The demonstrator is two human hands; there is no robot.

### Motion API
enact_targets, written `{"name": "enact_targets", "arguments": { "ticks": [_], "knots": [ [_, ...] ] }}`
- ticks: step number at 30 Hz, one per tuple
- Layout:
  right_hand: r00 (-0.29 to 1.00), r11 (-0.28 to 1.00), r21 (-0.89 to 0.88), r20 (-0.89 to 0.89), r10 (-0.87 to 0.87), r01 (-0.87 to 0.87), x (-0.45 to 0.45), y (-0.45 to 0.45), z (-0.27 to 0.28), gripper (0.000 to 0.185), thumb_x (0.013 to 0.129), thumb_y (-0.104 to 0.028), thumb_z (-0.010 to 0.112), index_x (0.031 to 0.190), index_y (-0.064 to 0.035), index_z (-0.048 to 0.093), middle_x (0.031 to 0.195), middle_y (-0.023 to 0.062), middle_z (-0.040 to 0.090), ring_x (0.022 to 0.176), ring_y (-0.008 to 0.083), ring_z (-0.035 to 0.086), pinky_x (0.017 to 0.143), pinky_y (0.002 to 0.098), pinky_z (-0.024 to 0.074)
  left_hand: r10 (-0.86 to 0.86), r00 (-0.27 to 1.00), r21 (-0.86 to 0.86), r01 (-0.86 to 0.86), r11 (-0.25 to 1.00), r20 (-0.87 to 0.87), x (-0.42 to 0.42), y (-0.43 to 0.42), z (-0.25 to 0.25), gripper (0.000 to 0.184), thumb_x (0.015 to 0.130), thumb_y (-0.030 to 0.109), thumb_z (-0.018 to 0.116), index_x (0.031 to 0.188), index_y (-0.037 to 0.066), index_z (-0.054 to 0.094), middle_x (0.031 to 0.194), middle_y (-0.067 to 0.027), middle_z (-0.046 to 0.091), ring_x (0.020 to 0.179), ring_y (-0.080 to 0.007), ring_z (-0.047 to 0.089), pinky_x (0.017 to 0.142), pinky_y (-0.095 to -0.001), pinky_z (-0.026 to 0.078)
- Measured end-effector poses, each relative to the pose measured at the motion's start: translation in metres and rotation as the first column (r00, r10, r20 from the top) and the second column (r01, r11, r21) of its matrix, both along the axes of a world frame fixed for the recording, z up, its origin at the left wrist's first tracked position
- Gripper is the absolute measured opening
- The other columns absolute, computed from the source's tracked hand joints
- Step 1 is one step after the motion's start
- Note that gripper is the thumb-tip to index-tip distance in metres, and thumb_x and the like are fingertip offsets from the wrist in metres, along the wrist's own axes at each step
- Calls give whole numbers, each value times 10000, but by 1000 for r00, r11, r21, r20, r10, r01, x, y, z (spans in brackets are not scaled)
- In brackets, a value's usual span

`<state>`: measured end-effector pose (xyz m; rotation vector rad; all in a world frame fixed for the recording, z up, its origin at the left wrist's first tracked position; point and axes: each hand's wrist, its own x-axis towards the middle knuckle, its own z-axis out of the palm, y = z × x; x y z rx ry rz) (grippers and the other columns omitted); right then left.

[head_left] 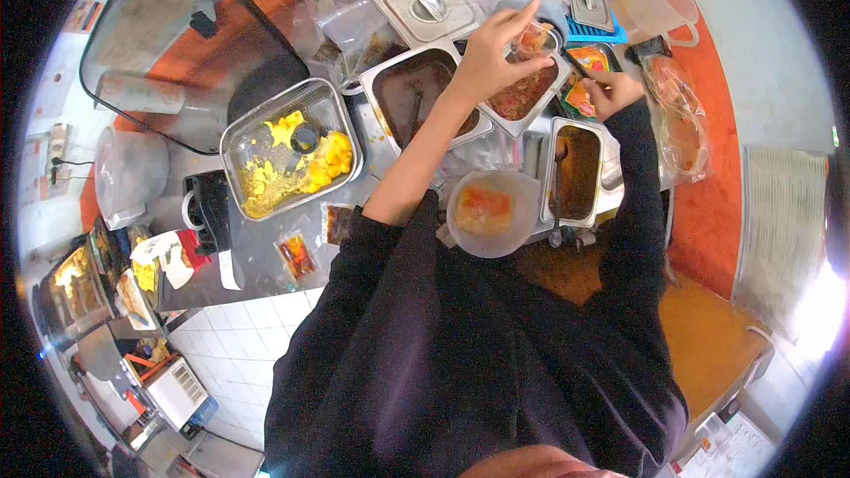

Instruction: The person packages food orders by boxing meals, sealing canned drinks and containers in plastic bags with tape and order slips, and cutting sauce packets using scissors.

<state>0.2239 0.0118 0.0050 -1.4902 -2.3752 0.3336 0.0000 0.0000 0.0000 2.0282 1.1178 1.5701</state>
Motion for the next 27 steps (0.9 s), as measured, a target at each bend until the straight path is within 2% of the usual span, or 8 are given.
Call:
{"name": "enact_targets", "arguments": {
  "ticks": [2,6,9,14,17,22,24,27],
  "knots": [
    [981,1000,27,-193,22,-17,2,-5,3,203,769,-172,572,919,-41,610,519,7,533,421,59,484,395,192,389,-54,998,-31,55,998,24,-4,-4,-4,711,566,267,730,1189,110,424,934,-119,559,846,-217,552,781,-297,406],
    [978,990,-139,-202,-47,18,-7,-7,20,228,728,-249,578,862,-70,621,723,144,600,590,230,599,538,284,465,-96,994,-86,93,992,-42,-15,3,-6,757,580,247,723,1223,83,358,928,-98,570,868,-201,551,798,-294,400],
    [959,979,-200,-282,-34,-25,-6,-9,22,235,728,-257,581,870,-74,621,728,147,599,590,220,601,529,284,462,-78,996,-94,73,993,-46,-13,7,-17,862,589,232,719,1276,65,226,933,-91,574,892,-194,546,818,-300,393],
    [975,995,-86,-220,33,-53,-10,-10,33,231,741,-251,568,888,-78,614,698,138,598,543,208,584,508,280,452,-105,991,-214,120,969,82,-13,4,-18,1004,578,243,727,1301,39,61,944,-93,573,927,-210,538,855,-319,373],
    [969,993,-49,-232,90,-105,-11,-15,45,216,747,-236,563,883,-75,613,662,128,593,535,205,578,500,275,446,-45,999,-245,47,968,14,-16,-1,-11,1020,561,247,737,1299,31,67,949,-88,572,942,-206,532,879,-322,352],
    [943,983,146,-297,153,-113,-20,-30,63,190,749,-212,561,877,-84,618,621,118,583,519,195,572,486,274,435,41,999,-101,-43,994,-25,-17,2,-9,1017,549,230,745,1297,28,87,907,-90,585,932,-196,535,886,-322,343],
    [951,997,73,-304,51,-30,-13,-25,59,180,748,-206,558,862,-81,621,617,111,586,514,196,571,492,274,438,48,999,-86,-48,995,4,-17,3,-9,1010,548,222,746,1295,22,96,888,-93,590,923,-196,539,880,-318,348],
    [998,995,-95,-58,-12,7,-3,-12,44,194,712,-203,577,870,-95,613,595,87,588,510,204,568,510,279,446,52,998,-103,-47,994,45,-17,1,-4,982,554,193,743,1290,14,118,874,-94,592,904,-185,543,862,-305,364]
  ]
}}
